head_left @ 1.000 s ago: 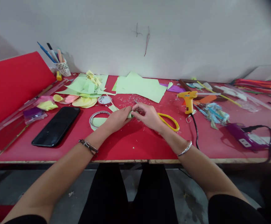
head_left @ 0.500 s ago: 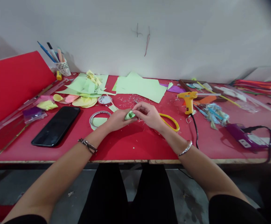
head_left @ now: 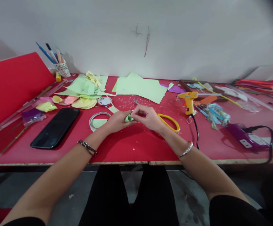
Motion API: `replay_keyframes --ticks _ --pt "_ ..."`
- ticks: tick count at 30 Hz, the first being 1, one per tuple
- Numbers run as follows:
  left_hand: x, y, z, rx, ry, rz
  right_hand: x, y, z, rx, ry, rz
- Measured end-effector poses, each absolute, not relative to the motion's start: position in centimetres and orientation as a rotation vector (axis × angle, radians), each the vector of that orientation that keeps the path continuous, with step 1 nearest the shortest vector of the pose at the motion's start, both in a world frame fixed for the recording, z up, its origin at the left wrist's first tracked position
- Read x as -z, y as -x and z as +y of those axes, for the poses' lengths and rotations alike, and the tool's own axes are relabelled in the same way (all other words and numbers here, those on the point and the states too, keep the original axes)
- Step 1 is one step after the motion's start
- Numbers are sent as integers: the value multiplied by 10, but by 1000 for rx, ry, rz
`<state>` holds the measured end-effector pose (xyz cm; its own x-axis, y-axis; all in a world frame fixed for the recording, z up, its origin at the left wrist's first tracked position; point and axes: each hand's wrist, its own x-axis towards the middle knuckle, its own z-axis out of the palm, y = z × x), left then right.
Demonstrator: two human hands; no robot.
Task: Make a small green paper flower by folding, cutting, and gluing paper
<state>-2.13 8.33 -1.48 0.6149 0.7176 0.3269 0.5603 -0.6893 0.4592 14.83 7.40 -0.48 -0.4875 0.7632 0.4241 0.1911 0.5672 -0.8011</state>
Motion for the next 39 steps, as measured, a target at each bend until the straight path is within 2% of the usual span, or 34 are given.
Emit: replay_keyframes --ticks 8,16,39 --pt "17 20 85 -760 -2505 974 0 -146 70 -455 713 -2207" --pt "15 21 90 -1004 -2572 754 0 -147 68 -629 723 -2084" --pt "16 18 86 -1206 -2485 1062 8 -137 66 -440 832 -2082"
